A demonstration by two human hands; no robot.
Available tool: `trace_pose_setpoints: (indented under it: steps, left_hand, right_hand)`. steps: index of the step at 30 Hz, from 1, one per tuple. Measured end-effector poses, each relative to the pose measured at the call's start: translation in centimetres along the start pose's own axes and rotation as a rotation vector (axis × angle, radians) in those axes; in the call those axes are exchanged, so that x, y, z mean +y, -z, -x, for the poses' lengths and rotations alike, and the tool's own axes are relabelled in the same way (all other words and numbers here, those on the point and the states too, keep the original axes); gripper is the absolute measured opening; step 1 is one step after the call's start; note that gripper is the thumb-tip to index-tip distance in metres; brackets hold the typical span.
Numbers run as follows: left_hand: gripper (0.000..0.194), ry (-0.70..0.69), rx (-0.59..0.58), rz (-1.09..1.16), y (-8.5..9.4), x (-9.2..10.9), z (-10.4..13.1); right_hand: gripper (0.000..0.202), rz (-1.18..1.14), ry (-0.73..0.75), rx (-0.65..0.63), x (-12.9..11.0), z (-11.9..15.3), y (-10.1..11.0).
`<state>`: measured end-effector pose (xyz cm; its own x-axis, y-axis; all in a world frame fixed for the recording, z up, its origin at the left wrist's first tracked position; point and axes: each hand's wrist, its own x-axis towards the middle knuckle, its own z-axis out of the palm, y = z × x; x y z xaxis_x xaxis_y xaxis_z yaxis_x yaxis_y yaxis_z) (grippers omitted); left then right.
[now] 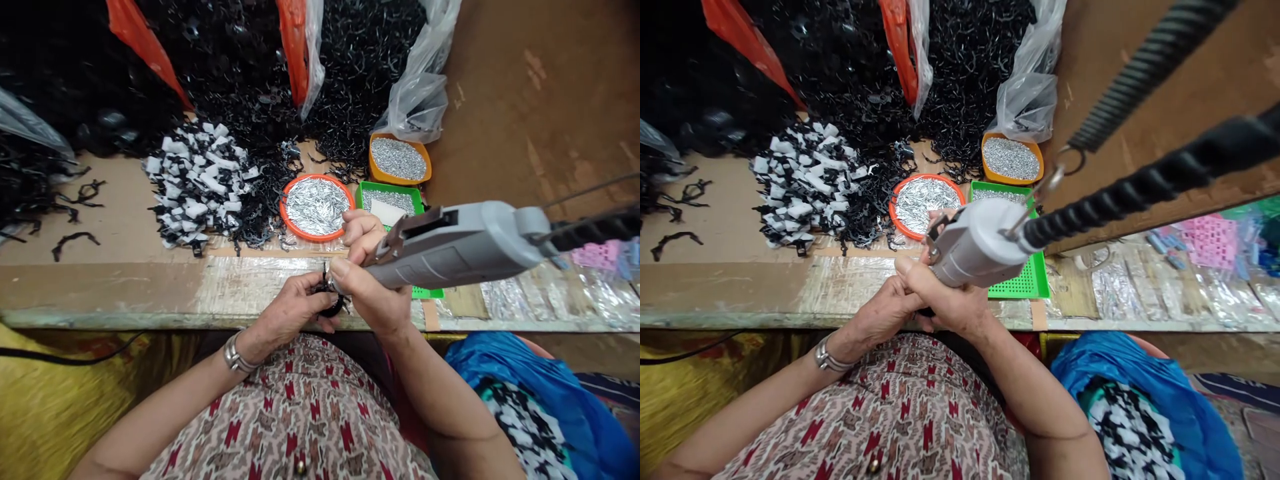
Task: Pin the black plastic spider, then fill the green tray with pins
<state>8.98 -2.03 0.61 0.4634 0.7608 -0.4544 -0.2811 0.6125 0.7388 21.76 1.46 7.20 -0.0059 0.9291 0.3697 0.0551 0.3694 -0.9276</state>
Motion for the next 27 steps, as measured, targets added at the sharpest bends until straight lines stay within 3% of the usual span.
trace_pose_setpoints:
  steps: [3, 5, 8, 11, 14, 19, 27]
  left_hand:
    - [0.037, 0.016, 0.012, 0.011, -0.1, 0.4, 0.2]
    - [0.037, 0.028, 0.023, 0.016, -0.1, 0.5, 0.4]
    - [0.037, 0.052, 0.036, 0.014, -0.2, 0.6, 0.5]
    - [0.038, 0.075, 0.067, 0.01, -0.4, 0.7, 0.6]
    - [0.041, 0.095, 0.093, 0.014, -0.7, 0.9, 0.6]
    - [0.044, 0.104, 0.108, 0.018, -0.7, 0.9, 0.6]
    - [0.045, 0.117, 0.1, 0.023, -0.4, 0.6, 0.5]
  right_hand:
    - [0.02, -0.102, 0.096, 0.106, 0.5, -0.5, 1.5]
    - [0.019, -0.095, 0.07, 0.16, 0.5, -1.1, 3.3]
    - [0.016, 0.036, 0.042, 0.339, 0.9, -2.3, 6.8]
    - [0.016, 0.177, 0.106, 0.541, 2.2, -3.4, 10.2]
    - [0.016, 0.252, 0.128, 0.649, 4.1, -4.4, 12.4]
    - [0.018, 0.276, 0.092, 0.692, 5.9, -4.9, 13.3]
    - [0.017, 0.328, 0.101, 0.665, 6.3, -4.5, 13.3]
